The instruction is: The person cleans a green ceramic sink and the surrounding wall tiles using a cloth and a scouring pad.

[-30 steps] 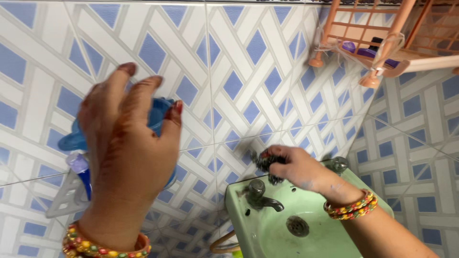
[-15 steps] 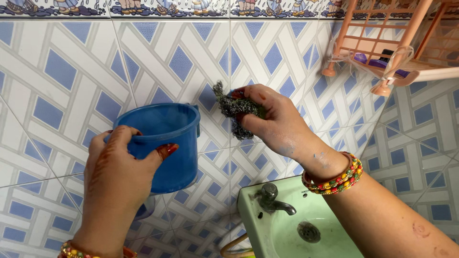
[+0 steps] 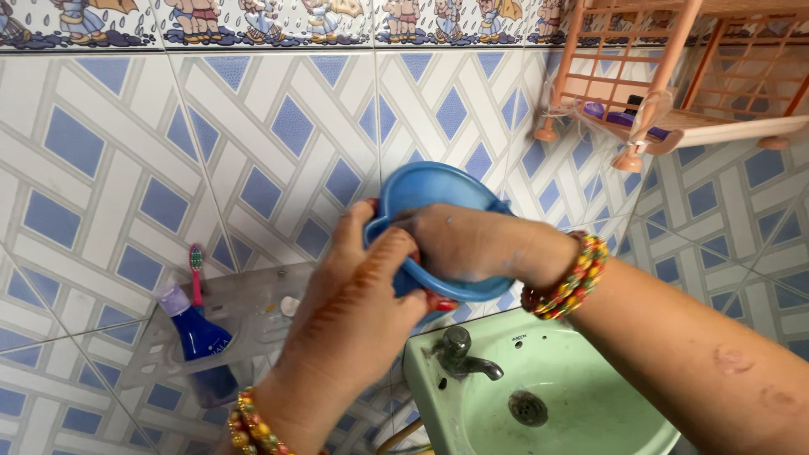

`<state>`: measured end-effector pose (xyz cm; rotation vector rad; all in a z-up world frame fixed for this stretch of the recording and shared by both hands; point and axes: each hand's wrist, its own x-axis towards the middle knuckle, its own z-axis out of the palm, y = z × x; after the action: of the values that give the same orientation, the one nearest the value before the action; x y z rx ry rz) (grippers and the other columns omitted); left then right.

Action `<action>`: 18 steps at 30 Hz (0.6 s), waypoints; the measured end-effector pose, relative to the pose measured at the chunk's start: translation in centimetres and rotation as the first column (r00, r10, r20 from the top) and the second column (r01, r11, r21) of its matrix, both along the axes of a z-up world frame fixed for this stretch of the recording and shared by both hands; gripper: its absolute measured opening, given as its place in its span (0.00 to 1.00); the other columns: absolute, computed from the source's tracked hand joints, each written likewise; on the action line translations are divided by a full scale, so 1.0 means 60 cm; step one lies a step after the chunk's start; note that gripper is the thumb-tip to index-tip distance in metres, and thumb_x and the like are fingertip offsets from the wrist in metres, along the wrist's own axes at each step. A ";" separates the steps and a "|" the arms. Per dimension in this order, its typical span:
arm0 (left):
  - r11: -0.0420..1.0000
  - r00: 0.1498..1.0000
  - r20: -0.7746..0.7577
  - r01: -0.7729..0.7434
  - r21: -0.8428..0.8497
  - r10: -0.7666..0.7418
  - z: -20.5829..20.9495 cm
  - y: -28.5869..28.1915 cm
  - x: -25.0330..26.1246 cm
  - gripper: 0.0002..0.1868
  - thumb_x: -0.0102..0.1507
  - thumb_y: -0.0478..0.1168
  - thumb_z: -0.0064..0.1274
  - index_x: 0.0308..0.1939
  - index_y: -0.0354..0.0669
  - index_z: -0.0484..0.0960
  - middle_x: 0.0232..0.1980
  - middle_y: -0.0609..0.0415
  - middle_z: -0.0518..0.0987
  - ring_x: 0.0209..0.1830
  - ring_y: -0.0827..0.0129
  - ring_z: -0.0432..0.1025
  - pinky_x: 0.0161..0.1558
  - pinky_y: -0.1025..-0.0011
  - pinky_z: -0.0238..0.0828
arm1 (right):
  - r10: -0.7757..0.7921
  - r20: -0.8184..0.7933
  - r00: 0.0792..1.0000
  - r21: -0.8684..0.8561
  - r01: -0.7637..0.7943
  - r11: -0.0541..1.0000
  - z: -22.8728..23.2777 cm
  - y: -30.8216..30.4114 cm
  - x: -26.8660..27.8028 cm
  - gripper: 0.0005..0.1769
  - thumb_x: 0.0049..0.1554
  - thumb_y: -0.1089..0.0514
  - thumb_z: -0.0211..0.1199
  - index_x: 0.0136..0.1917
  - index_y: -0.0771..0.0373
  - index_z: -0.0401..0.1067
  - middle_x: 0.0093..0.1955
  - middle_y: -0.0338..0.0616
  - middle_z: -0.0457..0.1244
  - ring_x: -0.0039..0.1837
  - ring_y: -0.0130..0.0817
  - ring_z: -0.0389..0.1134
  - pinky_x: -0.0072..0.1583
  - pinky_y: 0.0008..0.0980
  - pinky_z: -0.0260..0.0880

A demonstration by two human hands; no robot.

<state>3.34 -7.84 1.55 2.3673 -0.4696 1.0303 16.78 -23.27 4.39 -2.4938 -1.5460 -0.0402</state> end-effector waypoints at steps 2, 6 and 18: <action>0.995 0.995 0.025 0.098 0.033 -0.099 -0.015 -0.017 0.010 0.28 0.48 0.39 0.68 0.51 0.41 0.77 0.71 0.32 0.64 0.56 0.36 0.72 0.51 0.52 0.73 | 0.221 0.539 0.813 0.028 -0.279 0.960 -0.065 -0.021 0.055 0.30 0.40 0.50 0.71 0.56 0.60 0.75 0.53 0.58 0.70 0.57 0.50 0.70 0.57 0.40 0.71; 0.985 0.986 0.012 0.166 0.051 -0.167 -0.050 -0.044 0.034 0.25 0.50 0.37 0.67 0.48 0.40 0.77 0.68 0.31 0.65 0.57 0.35 0.71 0.53 0.51 0.72 | 0.013 -0.250 0.968 -0.352 -0.104 0.930 -0.141 -0.060 0.124 0.19 0.47 0.58 0.70 0.52 0.66 0.75 0.51 0.56 0.71 0.55 0.49 0.71 0.56 0.42 0.70; 0.981 0.949 -0.256 0.161 -0.111 -0.185 -0.093 -0.087 0.080 0.24 0.50 0.40 0.68 0.48 0.45 0.78 0.71 0.42 0.65 0.58 0.41 0.72 0.55 0.54 0.72 | -0.341 -0.239 0.909 0.029 0.358 0.933 -0.164 -0.120 0.093 0.21 0.41 0.60 0.73 0.48 0.63 0.72 0.42 0.44 0.70 0.44 0.31 0.72 0.46 0.34 0.73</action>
<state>8.16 -13.08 -4.01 2.2935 -0.5089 0.6303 22.33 -30.48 -5.44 -2.5773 -0.9777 0.1320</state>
